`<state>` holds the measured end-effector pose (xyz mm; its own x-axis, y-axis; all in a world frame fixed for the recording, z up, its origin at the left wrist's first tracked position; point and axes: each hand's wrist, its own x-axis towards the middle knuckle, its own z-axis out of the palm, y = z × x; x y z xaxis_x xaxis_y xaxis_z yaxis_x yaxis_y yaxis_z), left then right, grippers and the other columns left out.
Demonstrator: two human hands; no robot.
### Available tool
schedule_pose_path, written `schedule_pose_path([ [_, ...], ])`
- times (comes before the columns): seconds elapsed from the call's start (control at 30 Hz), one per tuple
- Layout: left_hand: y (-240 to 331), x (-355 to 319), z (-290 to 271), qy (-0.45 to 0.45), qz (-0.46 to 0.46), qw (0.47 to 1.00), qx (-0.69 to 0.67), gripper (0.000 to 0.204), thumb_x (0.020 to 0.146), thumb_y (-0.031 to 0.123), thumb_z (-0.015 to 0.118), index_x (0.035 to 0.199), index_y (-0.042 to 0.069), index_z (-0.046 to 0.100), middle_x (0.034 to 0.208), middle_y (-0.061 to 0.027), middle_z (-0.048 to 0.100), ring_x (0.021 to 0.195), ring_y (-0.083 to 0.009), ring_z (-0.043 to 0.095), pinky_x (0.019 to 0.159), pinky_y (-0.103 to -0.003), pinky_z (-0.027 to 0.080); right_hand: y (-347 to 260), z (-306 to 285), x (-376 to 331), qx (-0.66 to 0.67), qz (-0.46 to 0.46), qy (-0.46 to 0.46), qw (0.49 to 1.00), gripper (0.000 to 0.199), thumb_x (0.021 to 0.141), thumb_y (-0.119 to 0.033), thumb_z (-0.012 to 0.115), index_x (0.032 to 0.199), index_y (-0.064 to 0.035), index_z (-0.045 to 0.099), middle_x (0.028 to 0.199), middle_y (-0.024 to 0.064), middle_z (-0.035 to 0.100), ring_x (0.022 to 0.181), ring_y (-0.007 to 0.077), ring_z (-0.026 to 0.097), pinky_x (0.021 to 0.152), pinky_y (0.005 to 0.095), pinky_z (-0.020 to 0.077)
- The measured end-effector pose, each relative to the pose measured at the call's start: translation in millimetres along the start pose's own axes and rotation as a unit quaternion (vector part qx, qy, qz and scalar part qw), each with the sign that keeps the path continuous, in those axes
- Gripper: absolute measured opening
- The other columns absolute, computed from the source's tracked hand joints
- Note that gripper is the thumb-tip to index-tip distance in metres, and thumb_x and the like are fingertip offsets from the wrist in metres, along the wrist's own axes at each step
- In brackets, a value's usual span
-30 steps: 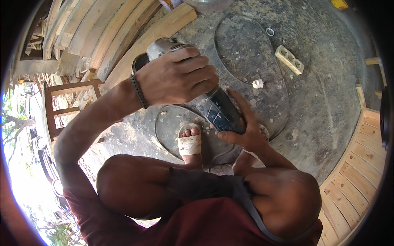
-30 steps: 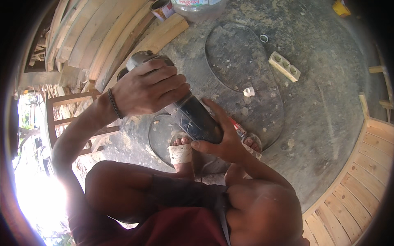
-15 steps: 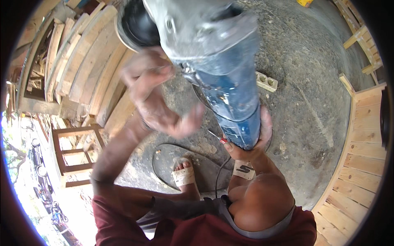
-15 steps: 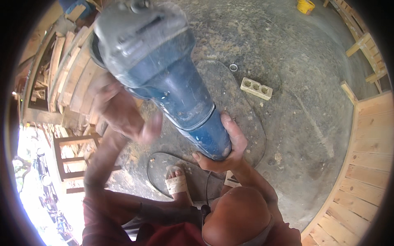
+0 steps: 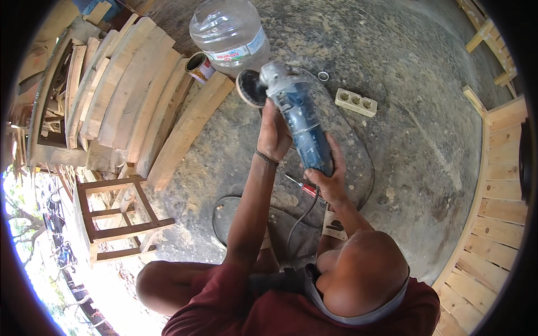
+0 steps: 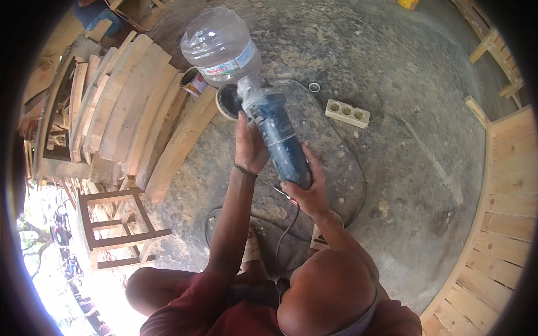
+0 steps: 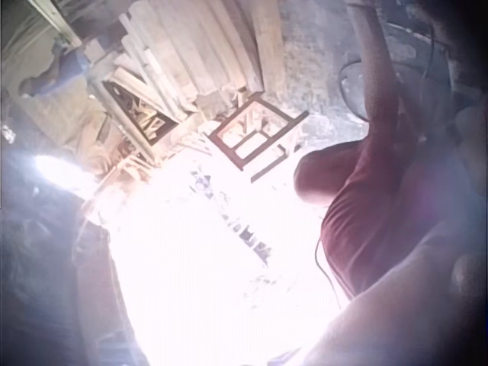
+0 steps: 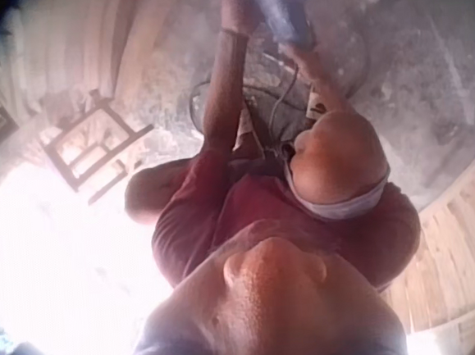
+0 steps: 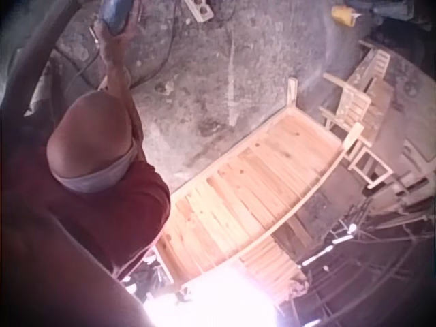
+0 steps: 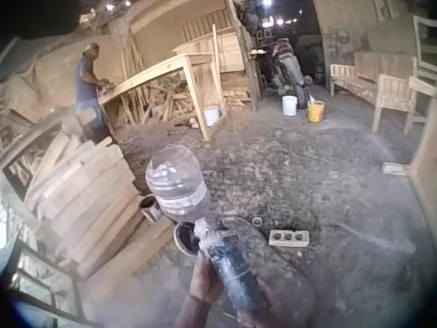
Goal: The person unscrews the casing of an angle grinder with a screwdriver, removes the cover to reveal the internal wiring, and uses the screwdriver to manipulate the internal components.
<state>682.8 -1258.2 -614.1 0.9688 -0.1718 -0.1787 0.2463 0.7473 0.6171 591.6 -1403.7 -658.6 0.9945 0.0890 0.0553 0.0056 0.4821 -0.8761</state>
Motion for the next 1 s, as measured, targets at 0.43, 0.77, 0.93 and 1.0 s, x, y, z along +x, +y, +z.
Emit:
schedule_pose_path([
  [0.43,4,-38,-19,0.077,0.066,0.983,0.155,0.061,0.083,0.045,0.071,0.115,-0.005,0.057,0.096,-0.0169,0.066,0.085,-0.0286,0.070,0.075,-0.041,0.061,-4,14,-19,-0.245,-0.078,-0.042,0.965,0.079,0.073,-0.013,0.079,0.141,0.0013,0.041,0.118,0.0182,0.062,0.103,0.0245,0.066,0.090,0.0367,0.0516],
  [0.77,-4,-50,-31,0.057,0.054,0.988,0.130,0.061,0.083,0.046,0.071,0.119,-0.001,0.056,0.103,-0.0142,0.065,0.091,-0.0284,0.069,0.082,-0.041,0.059,-1,21,-31,-0.281,-0.060,-0.037,0.957,0.080,0.074,-0.016,0.080,0.141,0.0010,0.041,0.118,0.0180,0.062,0.104,0.0236,0.064,0.089,0.0366,0.0519],
  [0.93,-19,-58,-35,0.113,0.073,0.982,0.130,0.062,0.085,0.047,0.070,0.121,-0.001,0.055,0.098,-0.0140,0.066,0.088,-0.0270,0.069,0.080,-0.040,0.060,11,32,-16,-0.312,-0.102,-0.035,0.944,0.081,0.075,-0.018,0.082,0.141,0.0005,0.039,0.123,0.0261,0.060,0.111,0.0339,0.066,0.092,0.0414,0.0531],
  [1.0,-12,-61,-56,0.135,0.039,0.980,0.140,0.058,0.085,0.044,0.069,0.119,-0.001,0.055,0.090,-0.0134,0.065,0.084,-0.0257,0.068,0.077,-0.037,0.060,24,42,-13,-0.301,-0.094,-0.031,0.948,0.082,0.075,-0.019,0.082,0.141,0.0006,0.039,0.125,0.0270,0.059,0.113,0.0352,0.064,0.093,0.0422,0.0525],
])
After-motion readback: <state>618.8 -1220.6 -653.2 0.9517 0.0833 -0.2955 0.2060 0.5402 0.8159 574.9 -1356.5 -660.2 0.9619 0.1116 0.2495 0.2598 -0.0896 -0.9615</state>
